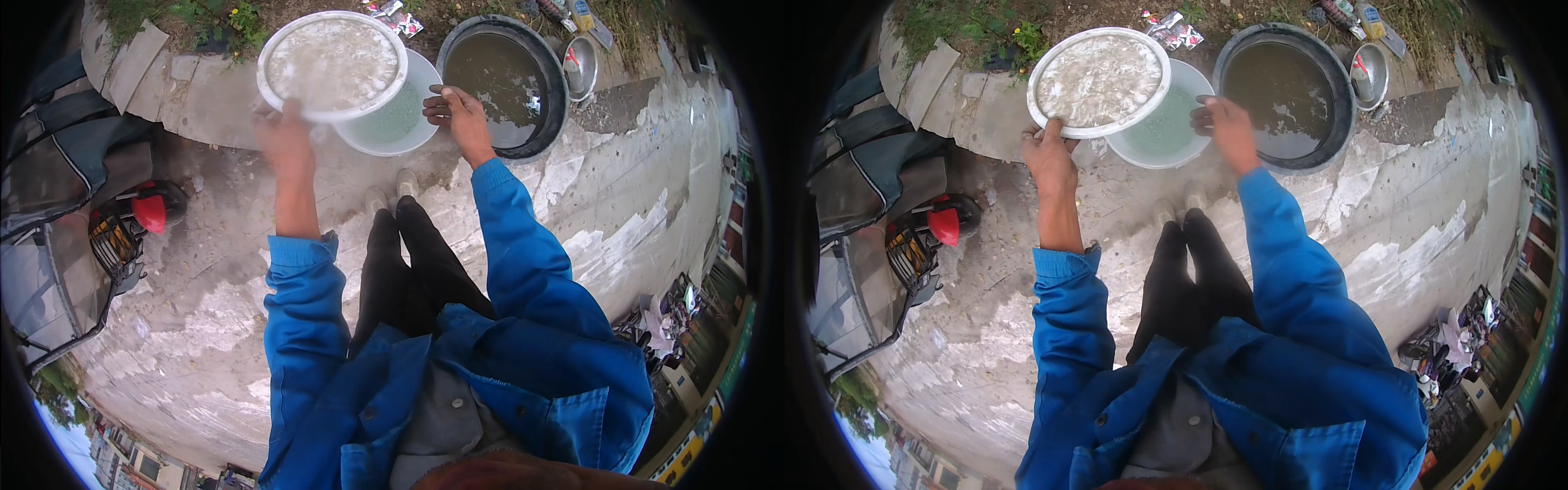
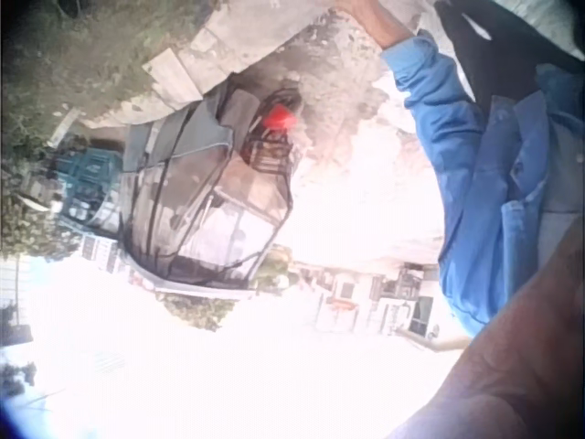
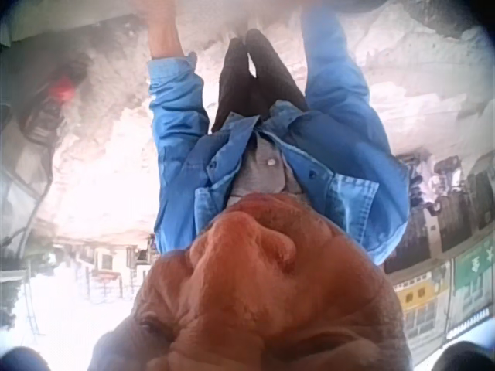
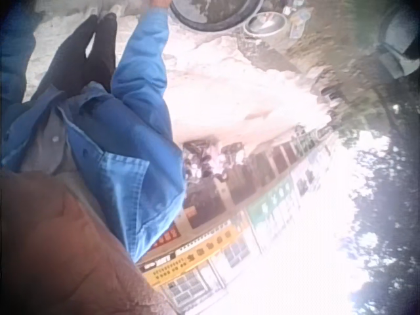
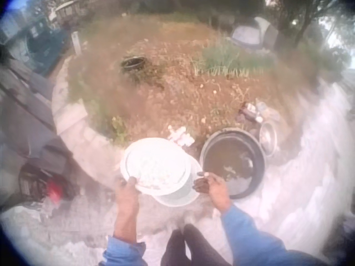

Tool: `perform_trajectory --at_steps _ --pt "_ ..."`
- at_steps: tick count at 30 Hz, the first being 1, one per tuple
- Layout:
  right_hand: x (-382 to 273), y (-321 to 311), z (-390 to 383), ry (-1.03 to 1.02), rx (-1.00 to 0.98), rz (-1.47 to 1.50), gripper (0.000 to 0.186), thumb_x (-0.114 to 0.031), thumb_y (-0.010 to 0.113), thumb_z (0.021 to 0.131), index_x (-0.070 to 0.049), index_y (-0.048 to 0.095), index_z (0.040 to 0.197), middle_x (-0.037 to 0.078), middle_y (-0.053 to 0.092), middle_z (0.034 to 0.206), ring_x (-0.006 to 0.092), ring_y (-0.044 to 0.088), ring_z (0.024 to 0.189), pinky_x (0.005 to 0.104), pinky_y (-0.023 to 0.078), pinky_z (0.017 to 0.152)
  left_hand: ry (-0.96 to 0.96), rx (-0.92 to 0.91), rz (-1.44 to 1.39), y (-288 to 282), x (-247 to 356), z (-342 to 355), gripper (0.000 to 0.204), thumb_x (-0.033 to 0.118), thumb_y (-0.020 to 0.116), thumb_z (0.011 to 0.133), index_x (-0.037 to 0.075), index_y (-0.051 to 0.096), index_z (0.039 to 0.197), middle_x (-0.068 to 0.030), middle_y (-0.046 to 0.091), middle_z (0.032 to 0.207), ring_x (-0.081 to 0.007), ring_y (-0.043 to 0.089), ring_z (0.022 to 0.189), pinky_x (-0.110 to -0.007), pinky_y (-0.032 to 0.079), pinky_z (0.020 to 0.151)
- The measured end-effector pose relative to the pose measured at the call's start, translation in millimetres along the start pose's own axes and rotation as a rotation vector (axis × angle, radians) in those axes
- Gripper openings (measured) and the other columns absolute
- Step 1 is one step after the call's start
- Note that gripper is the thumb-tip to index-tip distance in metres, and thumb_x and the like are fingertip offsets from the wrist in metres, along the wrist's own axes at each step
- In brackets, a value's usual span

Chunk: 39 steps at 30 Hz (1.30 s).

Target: The person works on a scooter's front wheel area, using a cordless drill to tighten fasteners on the fender and fork. They then retrieve a thin metal rod from a tool cart and insert it into the wheel hub, followed by using pliers to adjust components. The person walks around the workshop, picks up a bucket, and pours its contents into a basin.

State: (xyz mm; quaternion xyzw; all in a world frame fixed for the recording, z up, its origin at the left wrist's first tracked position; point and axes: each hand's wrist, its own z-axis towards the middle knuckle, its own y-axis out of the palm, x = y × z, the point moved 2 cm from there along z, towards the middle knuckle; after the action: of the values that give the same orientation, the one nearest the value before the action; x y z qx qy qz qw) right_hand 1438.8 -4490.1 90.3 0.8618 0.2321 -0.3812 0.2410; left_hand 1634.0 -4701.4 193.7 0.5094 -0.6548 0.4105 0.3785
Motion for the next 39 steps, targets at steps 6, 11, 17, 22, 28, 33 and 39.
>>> perform_trajectory --at_steps 6,11,17,22,28,33,39 --pt "132.4 65.7 84.4 -0.194 -0.419 -1.1 0.068 -0.039 0.07 0.097 -0.002 0.053 0.152 0.031 0.068 0.129 0.0465 0.065 0.125 0.051 0.051 0.109 0.031 0.123 -0.25 -49.7 16.7 16.8 0.033 0.0 0.063 0.097 -0.01 0.049 0.124 -0.0231 0.062 0.123 -0.0325 0.069 0.114 -0.052 0.063 0.098" --pt "178.9 103.0 123.3 0.202 -0.037 -1.131 0.097 -0.048 0.075 0.09 -0.009 0.029 0.166 0.033 0.036 0.163 0.0593 0.046 0.14 0.0563 0.041 0.119 -0.004 0.257 -0.236 -105.6 -0.6 -20.3 0.031 -0.001 0.059 0.099 -0.013 0.05 0.127 -0.026 0.058 0.134 -0.0354 0.066 0.123 -0.054 0.06 0.104" --pt "207.7 123.3 145.1 0.187 -0.13 -0.96 0.091 -0.049 0.077 0.09 -0.003 0.042 0.16 0.03 0.033 0.166 0.0517 0.052 0.137 0.0532 0.045 0.115 -0.034 0.291 -0.261 -143.7 -18.9 -40.7 0.035 -0.002 0.056 0.1 -0.016 0.049 0.132 -0.0285 0.056 0.139 -0.0376 0.062 0.128 -0.05 0.057 0.11" --pt "213.8 137.5 142.5 0.533 -0.494 -0.375 0.065 -0.034 0.069 0.102 0.003 0.049 0.152 0.02 0.051 0.151 0.0349 0.057 0.132 0.0524 0.051 0.108 -0.029 0.283 -0.288 -144.0 -23.9 -42.6 0.033 -0.001 0.057 0.101 -0.017 0.051 0.129 -0.0283 0.056 0.139 -0.037 0.062 0.128 -0.05 0.057 0.11" --pt "203.2 154.0 114.1 0.702 -0.381 0.028 0.038 -0.031 0.07 0.104 -0.001 0.066 0.126 0.011 0.067 0.123 0.028 0.066 0.111 0.0488 0.06 0.091 -0.031 0.312 -0.253 -118.3 -8.4 -39.0 0.038 0.001 0.058 0.102 -0.019 0.049 0.133 -0.0285 0.056 0.139 -0.0357 0.063 0.125 -0.05 0.057 0.108" --pt "153.3 152.4 93.3 0.819 -0.353 0.262 0.026 -0.032 0.071 0.103 -0.007 0.067 0.107 0.007 0.069 0.106 0.0215 0.067 0.097 0.0422 0.057 0.078 -0.036 0.287 -0.276 -102.4 -2.8 -39.0 0.039 0.0 0.058 0.102 -0.019 0.049 0.134 -0.029 0.056 0.14 -0.0362 0.062 0.128 -0.05 0.056 0.11" --pt "110.4 132.2 70.2 0.602 -0.479 0.125 0.023 -0.031 0.066 0.107 -0.011 0.063 0.095 -0.001 0.057 0.076 0.0142 0.053 0.061 0.0332 0.043 0.054 -0.051 0.268 -0.275 -85.7 -9.5 -42.9 0.041 -0.004 0.055 0.1 -0.016 0.046 0.138 -0.0277 0.053 0.14 -0.0366 0.061 0.127 -0.053 0.055 0.11"
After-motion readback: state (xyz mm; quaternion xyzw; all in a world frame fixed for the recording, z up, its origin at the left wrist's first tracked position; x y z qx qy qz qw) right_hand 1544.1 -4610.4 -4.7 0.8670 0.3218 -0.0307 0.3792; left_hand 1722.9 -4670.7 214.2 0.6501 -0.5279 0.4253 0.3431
